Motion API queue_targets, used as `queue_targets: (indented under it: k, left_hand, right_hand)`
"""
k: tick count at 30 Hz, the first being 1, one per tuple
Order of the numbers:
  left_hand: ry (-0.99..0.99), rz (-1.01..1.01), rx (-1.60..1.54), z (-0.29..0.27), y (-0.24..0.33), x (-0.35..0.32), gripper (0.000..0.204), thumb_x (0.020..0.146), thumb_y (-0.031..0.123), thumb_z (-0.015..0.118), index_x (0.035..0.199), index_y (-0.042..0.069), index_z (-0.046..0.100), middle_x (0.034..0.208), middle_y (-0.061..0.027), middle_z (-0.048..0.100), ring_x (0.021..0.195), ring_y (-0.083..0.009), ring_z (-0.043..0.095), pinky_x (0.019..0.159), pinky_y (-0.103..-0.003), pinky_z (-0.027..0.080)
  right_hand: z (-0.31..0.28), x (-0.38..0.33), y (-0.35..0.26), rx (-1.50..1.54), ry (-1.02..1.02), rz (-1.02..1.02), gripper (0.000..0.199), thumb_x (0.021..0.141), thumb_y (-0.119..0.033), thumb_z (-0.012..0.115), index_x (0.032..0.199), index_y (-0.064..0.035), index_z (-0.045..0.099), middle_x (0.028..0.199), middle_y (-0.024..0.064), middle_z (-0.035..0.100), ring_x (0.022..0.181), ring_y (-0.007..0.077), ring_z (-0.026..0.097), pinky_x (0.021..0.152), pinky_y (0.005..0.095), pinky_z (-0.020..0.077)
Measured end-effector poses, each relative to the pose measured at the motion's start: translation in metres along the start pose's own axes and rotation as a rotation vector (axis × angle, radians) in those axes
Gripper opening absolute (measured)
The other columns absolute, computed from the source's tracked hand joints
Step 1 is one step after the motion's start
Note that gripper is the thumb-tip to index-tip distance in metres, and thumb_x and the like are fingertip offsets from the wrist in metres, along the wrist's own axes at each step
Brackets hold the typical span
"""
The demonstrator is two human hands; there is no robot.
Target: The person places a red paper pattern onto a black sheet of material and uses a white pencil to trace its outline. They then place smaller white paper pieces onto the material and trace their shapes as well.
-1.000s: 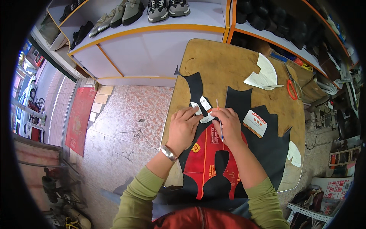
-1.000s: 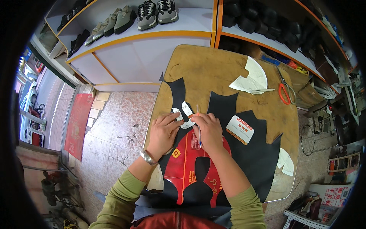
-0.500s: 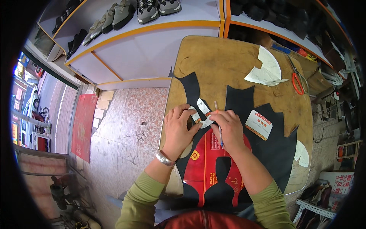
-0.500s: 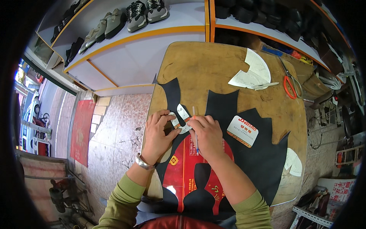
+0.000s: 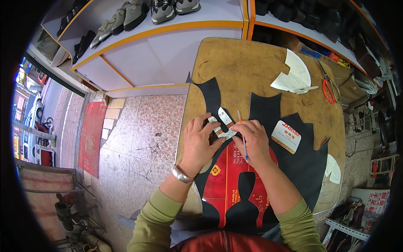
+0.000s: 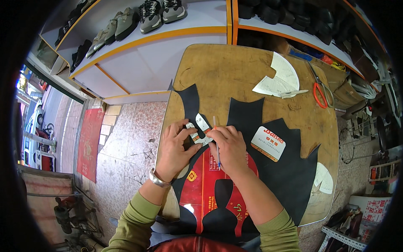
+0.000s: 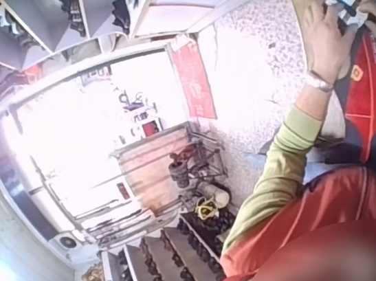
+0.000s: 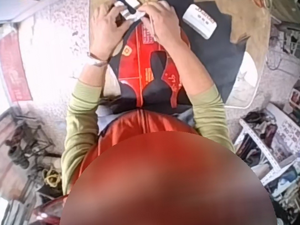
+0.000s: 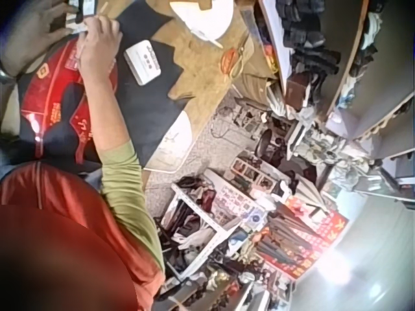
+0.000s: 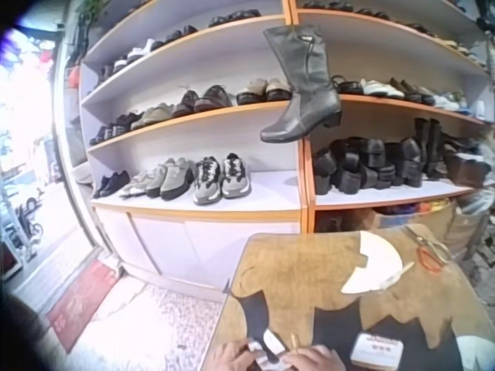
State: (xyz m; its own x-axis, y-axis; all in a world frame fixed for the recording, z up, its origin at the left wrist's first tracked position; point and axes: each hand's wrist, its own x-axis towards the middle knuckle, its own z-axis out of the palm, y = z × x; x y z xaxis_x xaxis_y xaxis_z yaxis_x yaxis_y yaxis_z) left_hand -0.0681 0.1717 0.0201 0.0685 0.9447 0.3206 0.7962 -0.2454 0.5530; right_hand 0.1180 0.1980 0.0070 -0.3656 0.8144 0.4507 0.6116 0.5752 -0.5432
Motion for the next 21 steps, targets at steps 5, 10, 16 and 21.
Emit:
queue_targets:
  k: [5,10,16,21]
  left_hand:
    - [0.022,-0.029,0.002,0.0065,0.0013,-0.0026,0.045,0.069,0.019,0.085,0.111,0.011,0.069,0.132,-0.0155,0.054,0.12,-0.0348,0.049,0.102,-0.044,0.039]
    - [-0.003,-0.022,-0.019,0.0059,0.0012,-0.0017,0.045,0.069,0.018,0.085,0.111,0.011,0.069,0.133,-0.0154,0.053,0.121,-0.0354,0.049,0.103,-0.045,0.039]
    - [-0.032,0.033,-0.047,0.0044,-0.0013,-0.0012,0.04,0.07,0.016,0.083,0.108,0.012,0.071,0.135,-0.0153,0.053,0.122,-0.0367,0.049,0.104,-0.047,0.04]
    - [-0.039,0.069,-0.047,0.004,-0.0014,-0.0011,0.038,0.07,0.015,0.082,0.107,0.014,0.072,0.14,-0.0165,0.051,0.129,-0.0384,0.046,0.108,-0.051,0.037]
  right_hand:
    - [-0.001,0.001,0.001,0.009,-0.006,-0.01,0.036,0.072,-0.002,0.075,0.105,-0.0119,0.064,0.109,0.0017,0.065,0.1,0.024,0.058,0.08,0.0367,0.0446]
    - [-0.0028,0.0023,-0.0003,0.017,-0.03,0.001,0.04,0.071,0.0,0.076,0.107,-0.0111,0.063,0.111,0.0025,0.064,0.102,0.0255,0.058,0.083,0.0376,0.0448]
    - [-0.0025,0.0021,-0.0015,0.021,-0.035,0.035,0.041,0.07,0.002,0.077,0.107,-0.0096,0.063,0.11,0.0037,0.065,0.102,0.027,0.059,0.087,0.0386,0.046]
    - [-0.0018,0.0009,0.0,0.033,-0.013,0.04,0.04,0.071,0.002,0.076,0.107,-0.009,0.063,0.11,0.0052,0.065,0.102,0.0279,0.059,0.087,0.0394,0.0464]
